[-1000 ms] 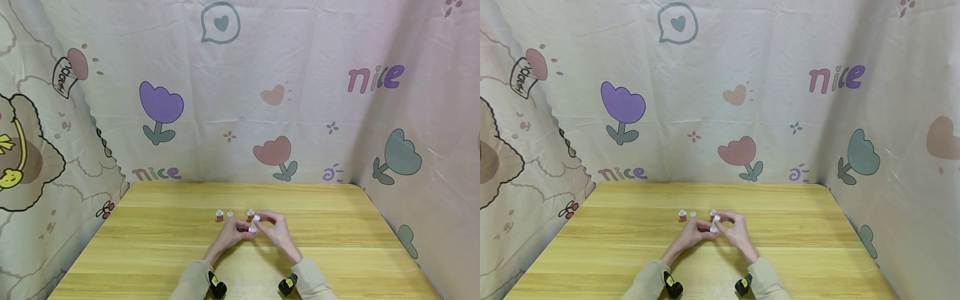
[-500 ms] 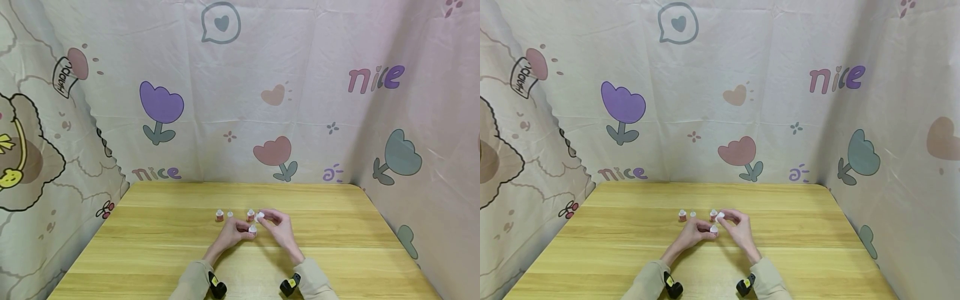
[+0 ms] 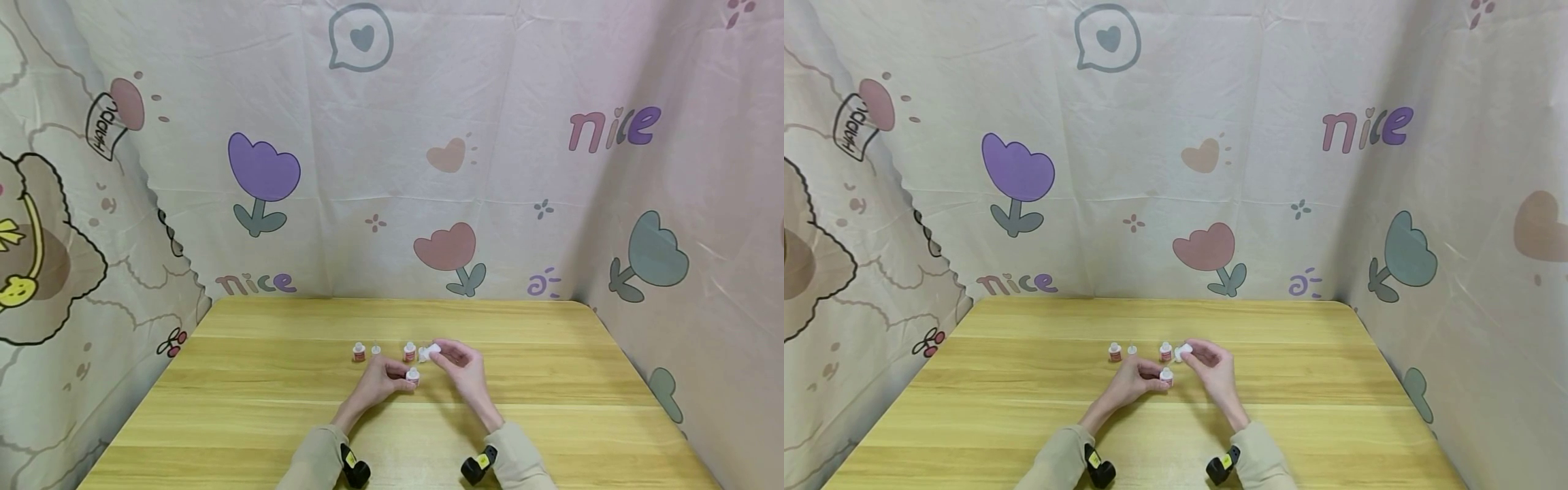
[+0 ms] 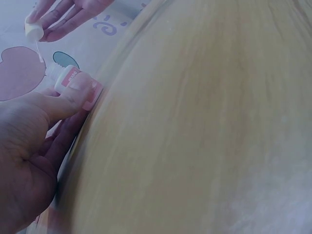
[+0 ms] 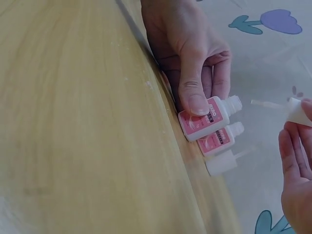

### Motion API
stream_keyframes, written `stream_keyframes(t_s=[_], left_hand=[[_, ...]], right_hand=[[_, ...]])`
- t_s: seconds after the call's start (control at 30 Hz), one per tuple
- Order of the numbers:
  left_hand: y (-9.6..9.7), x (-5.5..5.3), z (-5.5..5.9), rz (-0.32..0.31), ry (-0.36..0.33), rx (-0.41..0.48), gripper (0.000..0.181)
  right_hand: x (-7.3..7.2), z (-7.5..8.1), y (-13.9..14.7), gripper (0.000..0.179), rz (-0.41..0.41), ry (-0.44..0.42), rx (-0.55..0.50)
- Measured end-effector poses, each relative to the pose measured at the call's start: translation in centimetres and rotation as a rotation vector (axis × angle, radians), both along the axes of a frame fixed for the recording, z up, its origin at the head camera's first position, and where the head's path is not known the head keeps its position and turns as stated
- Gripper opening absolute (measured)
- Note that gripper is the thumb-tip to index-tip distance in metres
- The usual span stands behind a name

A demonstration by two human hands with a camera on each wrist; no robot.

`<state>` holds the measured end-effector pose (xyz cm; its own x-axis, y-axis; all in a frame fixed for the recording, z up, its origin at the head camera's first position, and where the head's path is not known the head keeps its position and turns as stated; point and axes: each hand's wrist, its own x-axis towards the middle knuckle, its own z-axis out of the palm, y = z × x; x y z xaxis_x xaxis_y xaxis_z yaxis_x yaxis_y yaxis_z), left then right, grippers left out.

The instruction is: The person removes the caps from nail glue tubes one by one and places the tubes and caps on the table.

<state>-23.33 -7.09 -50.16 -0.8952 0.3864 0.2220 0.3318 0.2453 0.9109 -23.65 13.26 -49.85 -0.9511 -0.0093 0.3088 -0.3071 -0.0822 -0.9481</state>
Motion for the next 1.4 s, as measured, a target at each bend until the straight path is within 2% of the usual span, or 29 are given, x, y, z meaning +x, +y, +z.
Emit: stream_keyframes(t_s=[0.17,0.3,0.5,0.6,0.9,1.17,1.3,1.4], left_hand=[[0.1,-0.9,-1.6,0.02,0.009,-0.037,0.016],[0.0,-1.7,-2.8,0.032,0.014,-0.044,0.017],[-0.2,-2.0,-3.3,0.011,0.004,-0.013,0.019],[-0.3,-2.0,-3.2,0.006,0.002,-0.007,0.019],[0.0,-1.6,-2.8,0.03,0.005,-0.038,0.017],[0.1,-1.5,-2.4,0.038,0.01,-0.051,0.017],[-0.1,-1.6,-2.6,0.039,0.011,-0.042,0.017],[-0.2,-1.8,-2.9,0.03,0.007,-0.033,0.019]], right_hand=[[-0.1,-0.3,0.2,0.033,-0.003,-0.015,-0.085],[-0.2,-0.6,0.6,0.023,0.011,-0.057,-0.169],[-0.4,-1.1,1.8,0.025,0.169,-0.106,-0.331],[-0.5,-1.3,2.5,0.026,0.249,-0.101,-0.358],[-0.8,-1.6,4.2,0.027,0.344,-0.153,-0.287],[-1.0,-1.7,5.2,0.028,0.407,-0.176,-0.16],[-1.1,-1.7,5.3,0.024,0.389,-0.173,-0.091],[-1.1,-1.6,5.3,0.031,0.357,-0.191,-0.006]])
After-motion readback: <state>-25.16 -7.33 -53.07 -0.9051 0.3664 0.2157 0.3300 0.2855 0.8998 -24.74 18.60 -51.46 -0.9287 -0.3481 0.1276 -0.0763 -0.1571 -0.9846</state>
